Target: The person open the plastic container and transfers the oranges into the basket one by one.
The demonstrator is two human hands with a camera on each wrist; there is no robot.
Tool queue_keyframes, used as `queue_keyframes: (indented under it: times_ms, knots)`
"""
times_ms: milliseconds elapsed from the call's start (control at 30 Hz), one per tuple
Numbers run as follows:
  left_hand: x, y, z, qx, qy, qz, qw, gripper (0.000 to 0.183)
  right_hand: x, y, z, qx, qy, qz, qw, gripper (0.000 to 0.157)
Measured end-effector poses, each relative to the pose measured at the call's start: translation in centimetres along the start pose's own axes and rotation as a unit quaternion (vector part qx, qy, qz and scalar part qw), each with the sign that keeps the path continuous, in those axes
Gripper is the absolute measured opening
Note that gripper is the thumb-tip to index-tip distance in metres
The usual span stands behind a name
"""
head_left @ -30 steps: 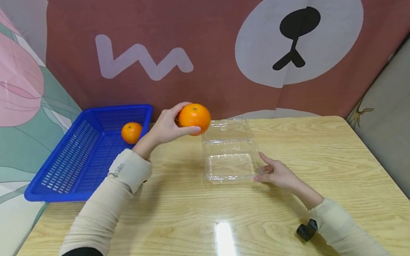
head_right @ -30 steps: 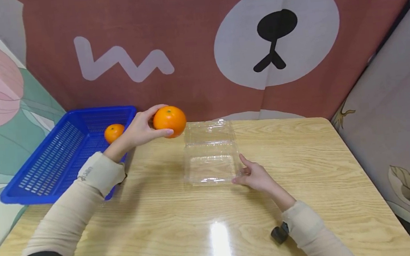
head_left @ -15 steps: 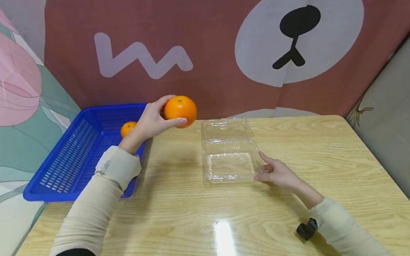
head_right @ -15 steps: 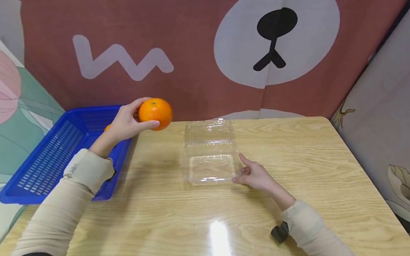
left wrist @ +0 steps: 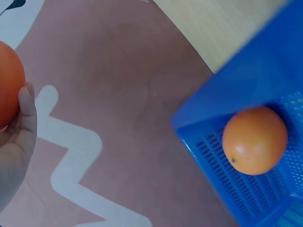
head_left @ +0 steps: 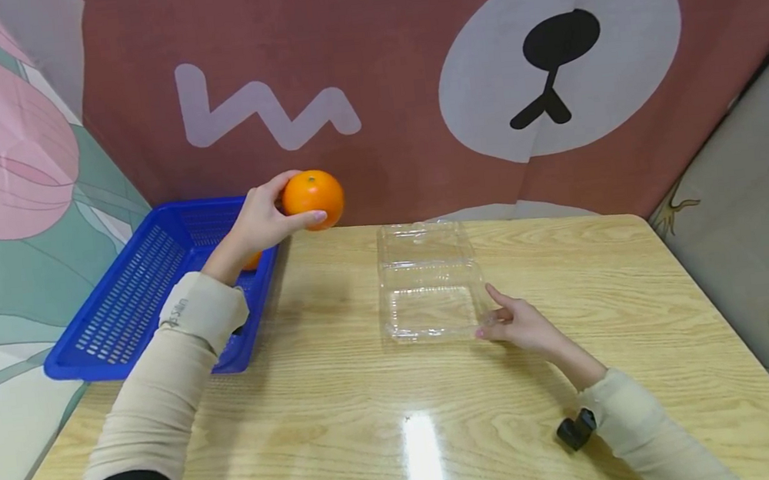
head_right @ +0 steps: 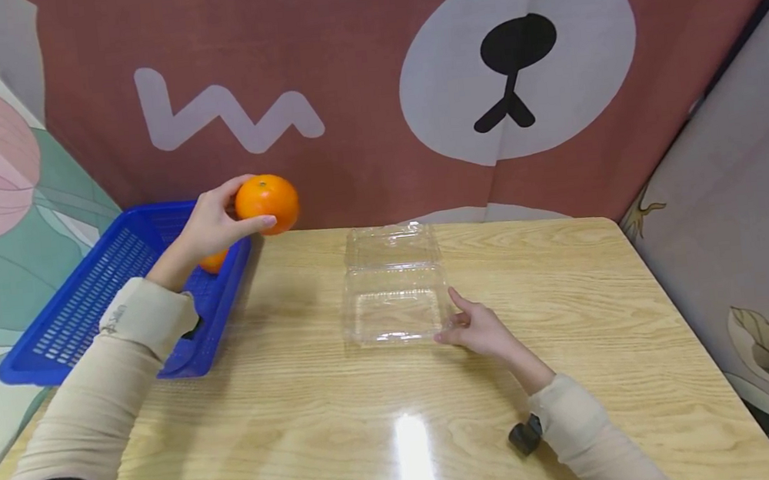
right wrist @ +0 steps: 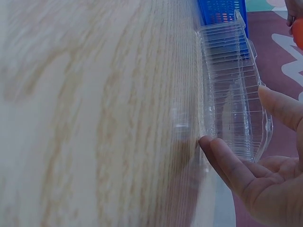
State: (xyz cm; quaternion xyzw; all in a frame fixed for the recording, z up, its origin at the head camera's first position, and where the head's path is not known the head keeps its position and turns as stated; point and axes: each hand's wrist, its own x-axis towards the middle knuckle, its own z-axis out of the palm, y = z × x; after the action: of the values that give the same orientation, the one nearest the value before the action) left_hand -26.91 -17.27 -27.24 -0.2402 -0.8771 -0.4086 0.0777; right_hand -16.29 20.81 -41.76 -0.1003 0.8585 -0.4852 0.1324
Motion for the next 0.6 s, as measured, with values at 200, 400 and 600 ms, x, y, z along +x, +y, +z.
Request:
queue_keyframes:
  times_ms: [200, 400, 600]
  knots:
    - [-0.2, -1.3, -0.9, 0.010, 0.013, -0.027, 0.9995, 0.068, 0.0, 0.1, 0.0, 0.001, 0.001, 0.000, 1.000, 0.090]
    - [-0.4, -2.5, -1.9, 0.020, 0.028, -0.051, 0.9981, 0.068, 0.0, 0.1, 0.0, -0.004, 0.002, 0.003, 1.000, 0.091]
    - [-0.5, -3.5, -3.0, 0.032, 0.044, -0.087, 0.9947, 0.072, 0.1, 0.1, 0.0, -0.003, 0.003, 0.006, 1.000, 0.091]
